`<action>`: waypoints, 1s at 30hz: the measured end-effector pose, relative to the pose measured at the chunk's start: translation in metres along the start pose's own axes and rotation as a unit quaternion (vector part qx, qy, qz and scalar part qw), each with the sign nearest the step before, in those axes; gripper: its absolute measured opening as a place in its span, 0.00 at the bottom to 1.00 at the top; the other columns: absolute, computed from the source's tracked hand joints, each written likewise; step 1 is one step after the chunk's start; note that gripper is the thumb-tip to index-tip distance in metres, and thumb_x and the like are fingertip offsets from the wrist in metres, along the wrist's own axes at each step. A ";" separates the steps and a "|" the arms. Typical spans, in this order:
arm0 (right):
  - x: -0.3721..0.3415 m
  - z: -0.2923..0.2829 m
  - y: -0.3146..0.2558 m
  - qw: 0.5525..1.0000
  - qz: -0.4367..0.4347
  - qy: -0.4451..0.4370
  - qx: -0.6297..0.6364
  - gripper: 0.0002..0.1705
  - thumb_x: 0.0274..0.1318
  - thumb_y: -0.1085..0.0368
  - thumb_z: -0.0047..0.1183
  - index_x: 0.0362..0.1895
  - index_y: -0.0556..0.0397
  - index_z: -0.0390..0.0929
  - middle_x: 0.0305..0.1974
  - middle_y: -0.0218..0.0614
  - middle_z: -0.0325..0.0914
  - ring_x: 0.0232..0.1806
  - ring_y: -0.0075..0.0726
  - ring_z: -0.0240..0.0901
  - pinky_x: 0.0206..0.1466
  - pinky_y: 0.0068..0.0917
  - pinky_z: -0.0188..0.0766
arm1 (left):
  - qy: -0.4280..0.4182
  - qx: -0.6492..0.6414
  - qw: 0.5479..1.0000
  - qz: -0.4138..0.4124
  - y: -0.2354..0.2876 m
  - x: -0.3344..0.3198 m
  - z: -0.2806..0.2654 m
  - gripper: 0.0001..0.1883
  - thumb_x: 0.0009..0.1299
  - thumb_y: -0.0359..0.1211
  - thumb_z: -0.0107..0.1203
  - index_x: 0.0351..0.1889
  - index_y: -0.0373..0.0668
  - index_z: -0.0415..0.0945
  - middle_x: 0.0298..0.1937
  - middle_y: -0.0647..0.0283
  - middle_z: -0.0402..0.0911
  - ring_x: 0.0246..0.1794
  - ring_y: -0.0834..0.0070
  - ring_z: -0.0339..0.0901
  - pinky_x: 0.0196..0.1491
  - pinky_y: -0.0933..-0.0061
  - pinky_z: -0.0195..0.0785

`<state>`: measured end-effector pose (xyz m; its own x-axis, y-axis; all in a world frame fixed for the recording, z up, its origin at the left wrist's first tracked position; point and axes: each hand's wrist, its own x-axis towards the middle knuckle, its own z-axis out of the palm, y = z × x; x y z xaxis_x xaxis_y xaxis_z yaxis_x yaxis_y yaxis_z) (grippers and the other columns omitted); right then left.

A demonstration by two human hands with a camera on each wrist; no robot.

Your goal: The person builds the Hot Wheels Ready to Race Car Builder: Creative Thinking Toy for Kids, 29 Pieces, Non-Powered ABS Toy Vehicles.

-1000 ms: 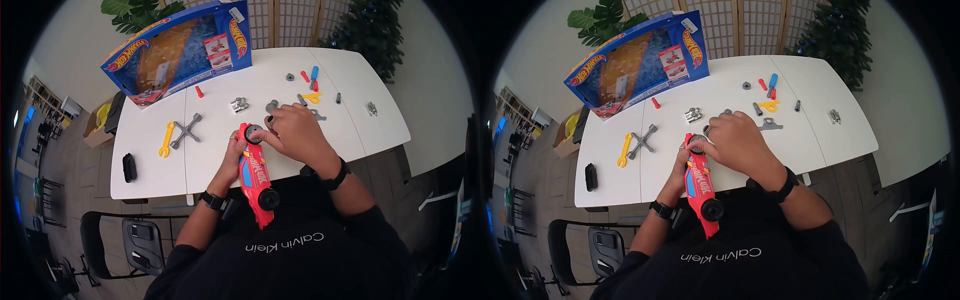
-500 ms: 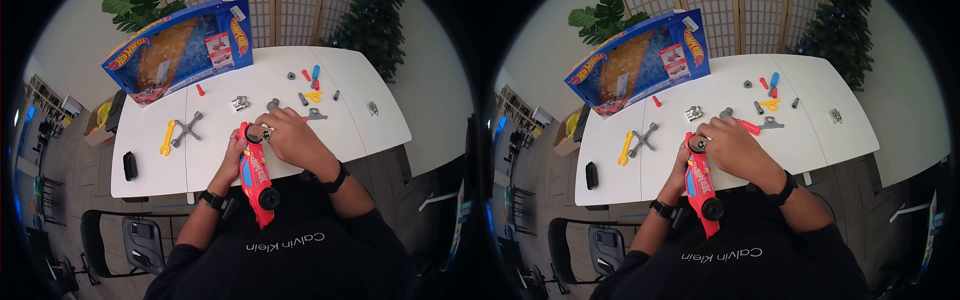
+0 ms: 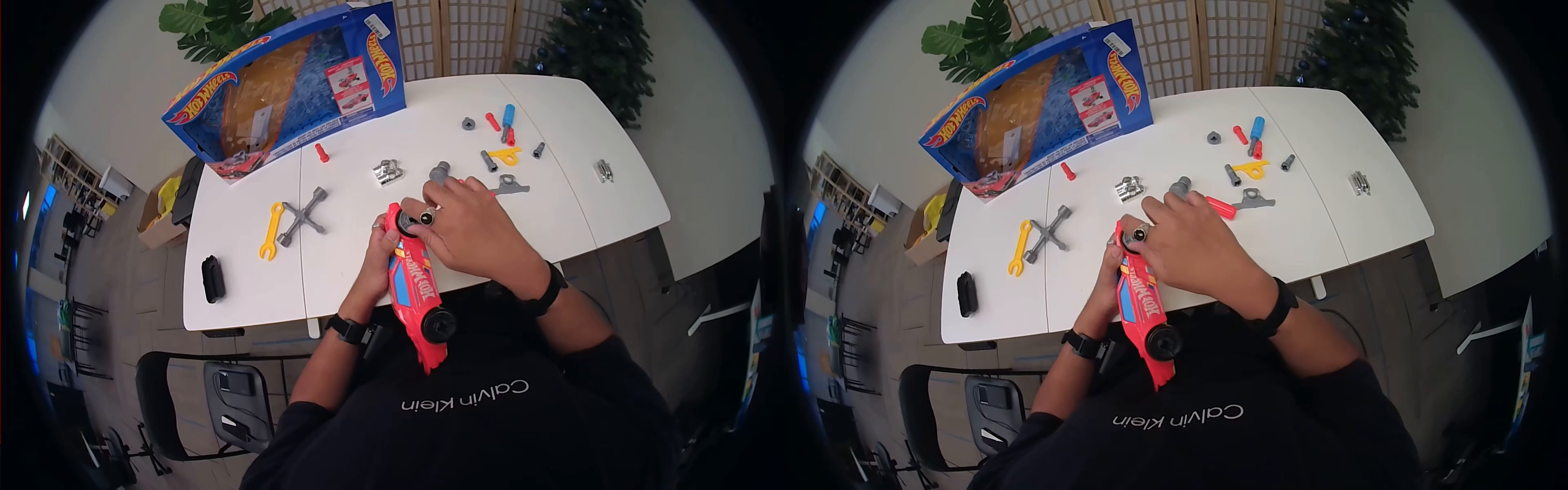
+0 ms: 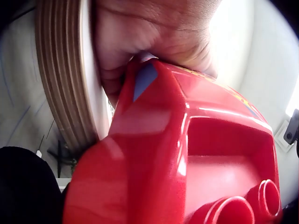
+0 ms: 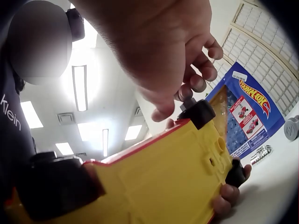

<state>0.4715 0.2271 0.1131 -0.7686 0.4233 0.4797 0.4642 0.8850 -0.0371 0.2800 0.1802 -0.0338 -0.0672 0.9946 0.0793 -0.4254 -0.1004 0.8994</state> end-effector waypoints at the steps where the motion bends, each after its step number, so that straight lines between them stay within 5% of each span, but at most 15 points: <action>1: 0.001 0.000 0.003 1.000 0.000 0.000 0.000 0.11 0.62 0.62 0.61 0.48 0.45 0.84 0.43 0.31 0.77 0.48 0.36 0.76 0.51 0.40 0.67 | -0.020 0.002 1.000 -0.007 0.000 0.001 -0.004 0.42 0.74 0.66 0.57 0.72 0.46 0.60 0.52 0.60 0.78 0.48 0.70 0.85 0.51 0.64 0.84; 3: 0.000 0.000 0.009 0.997 -0.067 -0.005 -0.042 0.11 0.63 0.65 0.59 0.50 0.43 0.83 0.44 0.32 0.77 0.47 0.38 0.76 0.52 0.40 0.67 | -0.041 0.004 0.999 -0.016 -0.003 0.001 -0.008 0.42 0.75 0.66 0.57 0.73 0.46 0.60 0.53 0.59 0.78 0.49 0.70 0.85 0.52 0.64 0.84; 6: 0.001 0.007 0.004 0.994 -0.058 0.013 -0.087 0.10 0.62 0.63 0.60 0.48 0.45 0.84 0.44 0.32 0.77 0.48 0.38 0.77 0.53 0.40 0.69 | -0.050 0.020 0.998 -0.017 -0.001 0.001 -0.005 0.44 0.74 0.67 0.57 0.75 0.46 0.58 0.57 0.58 0.77 0.52 0.71 0.84 0.52 0.64 0.84; 8: 0.001 0.013 0.002 0.995 -0.045 -0.004 -0.087 0.09 0.64 0.61 0.60 0.46 0.46 0.85 0.44 0.33 0.77 0.49 0.39 0.77 0.54 0.42 0.69 | -0.046 -0.028 0.999 -0.008 0.003 -0.002 0.002 0.36 0.80 0.56 0.56 0.73 0.41 0.59 0.61 0.59 0.74 0.59 0.73 0.78 0.61 0.68 0.77; 11: 0.000 0.020 0.000 0.997 -0.017 -0.012 -0.077 0.12 0.68 0.55 0.58 0.41 0.48 0.87 0.43 0.35 0.79 0.49 0.39 0.79 0.55 0.44 0.70 | -0.002 0.019 1.000 -0.005 0.001 -0.002 0.004 0.46 0.75 0.67 0.55 0.76 0.45 0.57 0.60 0.58 0.75 0.56 0.71 0.82 0.56 0.65 0.82; 16: 0.004 0.013 -0.003 0.992 0.057 -0.092 -0.056 0.21 0.72 0.47 0.54 0.38 0.47 0.89 0.38 0.36 0.82 0.43 0.40 0.82 0.57 0.44 0.69 | -0.036 0.060 0.998 -0.005 0.003 -0.003 0.007 0.44 0.76 0.66 0.54 0.76 0.44 0.57 0.61 0.59 0.75 0.57 0.72 0.81 0.57 0.68 0.80; 19: 0.000 -0.001 0.006 0.992 0.022 -0.116 -0.054 0.19 0.72 0.49 0.54 0.40 0.49 0.88 0.35 0.36 0.83 0.40 0.41 0.83 0.56 0.42 0.69 | -0.032 0.063 0.998 -0.004 0.008 -0.003 0.007 0.42 0.76 0.65 0.54 0.73 0.44 0.59 0.60 0.59 0.75 0.56 0.73 0.81 0.56 0.69 0.80; 22: -0.006 0.006 0.009 0.998 -0.018 -0.039 -0.050 0.14 0.70 0.55 0.55 0.41 0.50 0.87 0.33 0.38 0.83 0.40 0.43 0.83 0.54 0.43 0.69 | -0.041 0.053 0.998 -0.003 0.006 -0.001 0.002 0.39 0.77 0.63 0.54 0.72 0.44 0.60 0.59 0.60 0.75 0.57 0.74 0.80 0.57 0.69 0.80; 24: -0.004 0.008 0.011 0.998 -0.015 -0.056 -0.013 0.10 0.63 0.63 0.56 0.44 0.52 0.85 0.31 0.39 0.83 0.39 0.45 0.83 0.53 0.46 0.70 | -0.049 0.055 0.997 -0.002 0.000 0.000 0.000 0.38 0.77 0.63 0.53 0.71 0.43 0.61 0.59 0.60 0.75 0.57 0.74 0.79 0.57 0.69 0.79; 30: 0.009 0.003 0.004 0.990 0.022 -0.136 -0.017 0.08 0.57 0.66 0.58 0.41 0.52 0.81 0.28 0.39 0.82 0.34 0.48 0.83 0.47 0.43 0.71 | -0.030 0.065 0.997 0.005 0.000 -0.001 0.002 0.34 0.81 0.57 0.51 0.71 0.41 0.61 0.61 0.60 0.75 0.62 0.73 0.77 0.64 0.68 0.74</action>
<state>0.4650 0.2346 0.1151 -0.8352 0.5021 0.2246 0.5110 0.8593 -0.0206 0.2823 0.1795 -0.0331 -0.0158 0.9937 0.1111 -0.3037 -0.1107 0.9463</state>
